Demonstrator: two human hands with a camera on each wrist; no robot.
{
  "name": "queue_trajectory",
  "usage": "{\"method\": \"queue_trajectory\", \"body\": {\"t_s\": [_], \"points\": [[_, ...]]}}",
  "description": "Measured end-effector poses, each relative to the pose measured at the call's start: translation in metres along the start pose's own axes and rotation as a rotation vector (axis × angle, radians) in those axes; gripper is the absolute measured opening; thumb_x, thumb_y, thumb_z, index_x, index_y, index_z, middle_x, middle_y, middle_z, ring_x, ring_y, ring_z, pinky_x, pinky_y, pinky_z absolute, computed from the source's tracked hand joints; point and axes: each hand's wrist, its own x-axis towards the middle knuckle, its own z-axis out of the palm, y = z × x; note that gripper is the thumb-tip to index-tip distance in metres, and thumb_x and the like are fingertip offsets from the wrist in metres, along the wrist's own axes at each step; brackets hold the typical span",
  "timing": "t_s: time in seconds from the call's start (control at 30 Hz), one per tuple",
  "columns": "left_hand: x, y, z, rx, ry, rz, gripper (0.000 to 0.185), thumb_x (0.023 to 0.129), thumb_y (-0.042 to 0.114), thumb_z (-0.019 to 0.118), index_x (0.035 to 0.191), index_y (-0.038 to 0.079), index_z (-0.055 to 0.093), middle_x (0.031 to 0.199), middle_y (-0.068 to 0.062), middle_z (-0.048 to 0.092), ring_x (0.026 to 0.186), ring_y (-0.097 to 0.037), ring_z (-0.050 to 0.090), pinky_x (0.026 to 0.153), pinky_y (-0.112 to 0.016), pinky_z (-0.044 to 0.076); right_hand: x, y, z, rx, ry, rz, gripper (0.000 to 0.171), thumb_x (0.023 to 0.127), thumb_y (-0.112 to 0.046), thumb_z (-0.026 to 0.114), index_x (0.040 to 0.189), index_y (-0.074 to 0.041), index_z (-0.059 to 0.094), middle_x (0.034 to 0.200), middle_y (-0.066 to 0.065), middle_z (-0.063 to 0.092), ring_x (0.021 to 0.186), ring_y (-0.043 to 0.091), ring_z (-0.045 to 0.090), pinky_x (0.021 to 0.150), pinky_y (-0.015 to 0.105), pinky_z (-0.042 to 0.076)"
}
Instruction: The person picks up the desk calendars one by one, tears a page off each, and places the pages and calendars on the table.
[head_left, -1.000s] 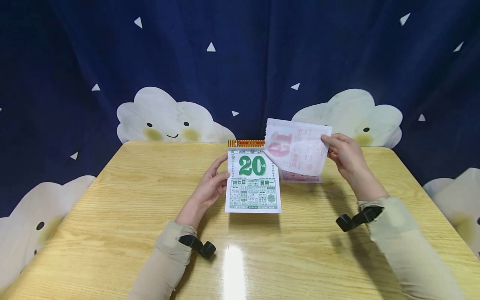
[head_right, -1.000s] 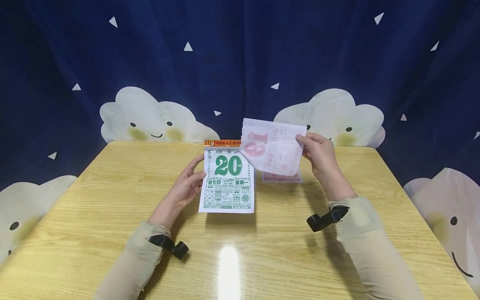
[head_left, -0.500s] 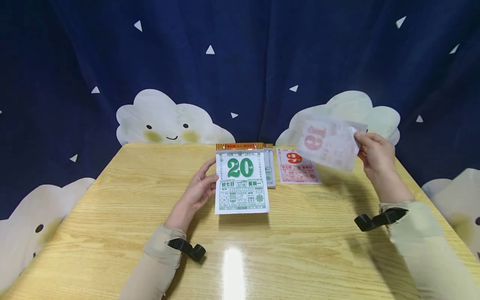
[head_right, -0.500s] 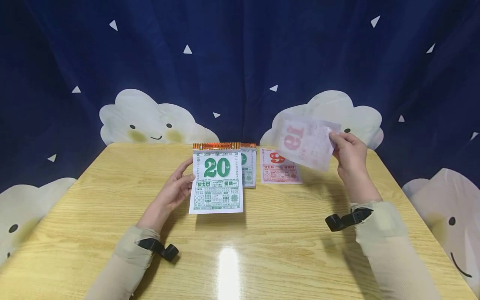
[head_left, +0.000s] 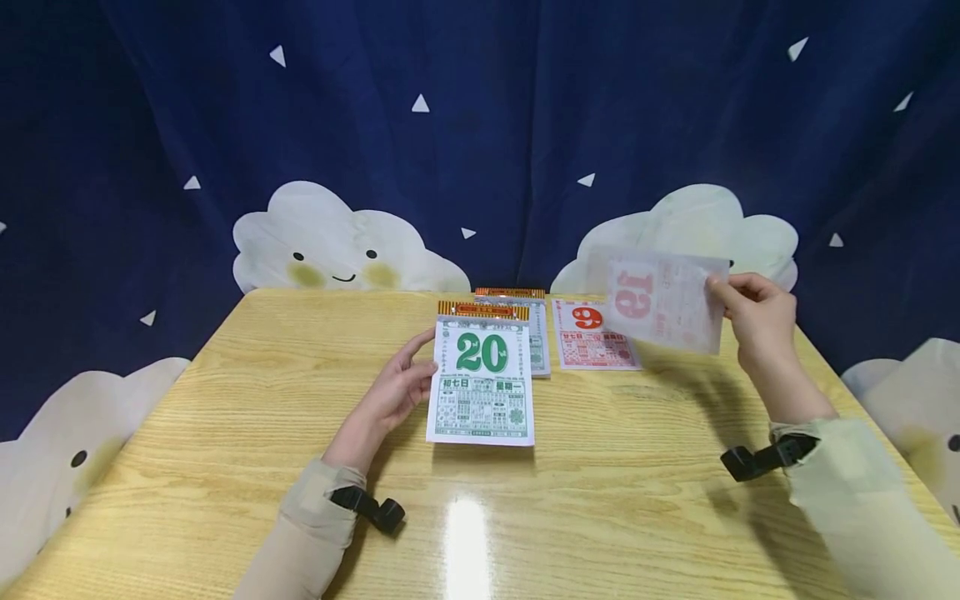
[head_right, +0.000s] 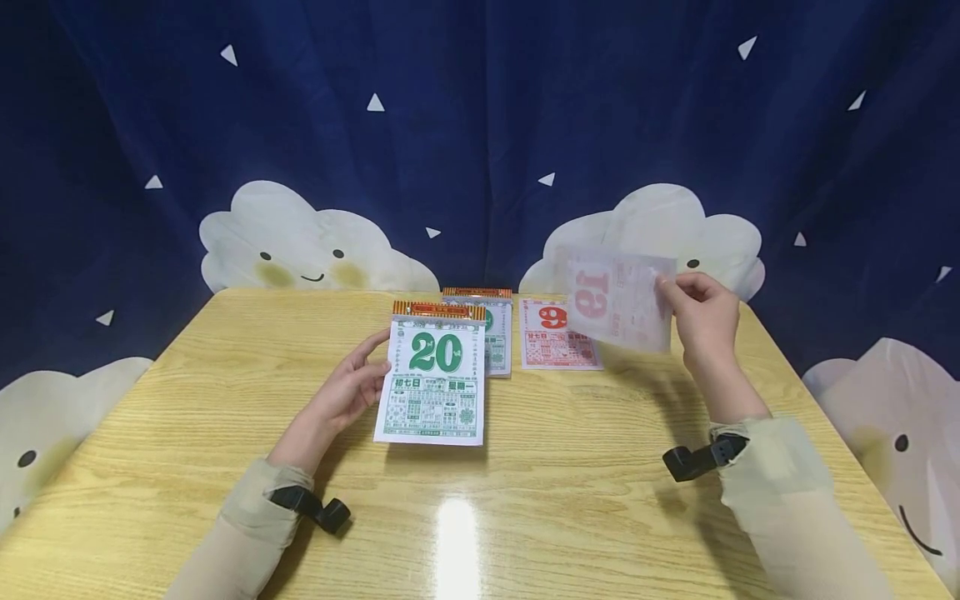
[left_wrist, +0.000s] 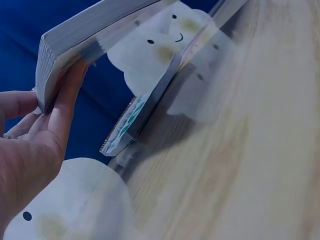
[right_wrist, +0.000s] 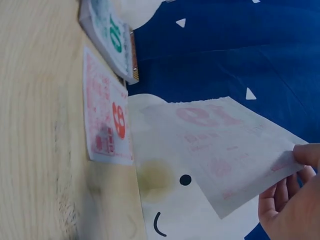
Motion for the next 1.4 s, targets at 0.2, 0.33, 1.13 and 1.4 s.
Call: {"method": "queue_trajectory", "body": {"t_s": [0.2,0.33,1.13,1.4], "points": [[-0.004,-0.001,0.001,0.033,-0.035,-0.033,0.061,0.092,-0.005,0.036,0.146,0.014,0.016,0.091,-0.005,0.069,0.074,-0.018,0.066,0.068,-0.029,0.055,-0.004,0.009,0.000,-0.285,0.049,-0.142,0.016,0.080,-0.033,0.067,0.075,-0.019,0.062,0.062,-0.023,0.050,0.063,0.001,0.046,0.052,0.011,0.037],[-0.007,-0.003,0.001,0.048,-0.044,-0.044,0.060,0.092,-0.005,0.036,0.146,0.014,0.016,0.090,-0.005,0.069,0.074,-0.019,0.067,0.068,-0.030,0.055,-0.008,0.016,-0.003,-0.383,0.047,-0.231,0.024,0.080,-0.037,0.067,0.077,-0.014,0.062,0.059,-0.028,0.049,0.060,-0.002,0.046,0.051,0.011,0.036],[-0.020,-0.016,0.007,0.111,-0.220,-0.171,0.063,0.091,-0.001,0.043,0.145,0.014,0.016,0.097,-0.006,0.068,0.083,-0.021,0.066,0.073,-0.036,0.055,-0.061,0.032,0.008,-0.680,-0.129,-0.916,0.009,0.071,-0.006,0.072,0.069,-0.010,0.064,0.066,-0.001,0.058,0.060,0.011,0.052,0.055,0.014,0.037],[-0.022,-0.015,0.007,0.199,-0.219,-0.205,0.061,0.090,0.000,0.049,0.143,0.016,0.025,0.104,-0.011,0.064,0.087,-0.024,0.065,0.074,-0.041,0.054,-0.083,0.034,0.013,-0.811,-0.246,-1.085,0.009,0.066,-0.006,0.068,0.071,-0.010,0.062,0.069,-0.002,0.055,0.057,0.011,0.051,0.046,0.028,0.041]]}}
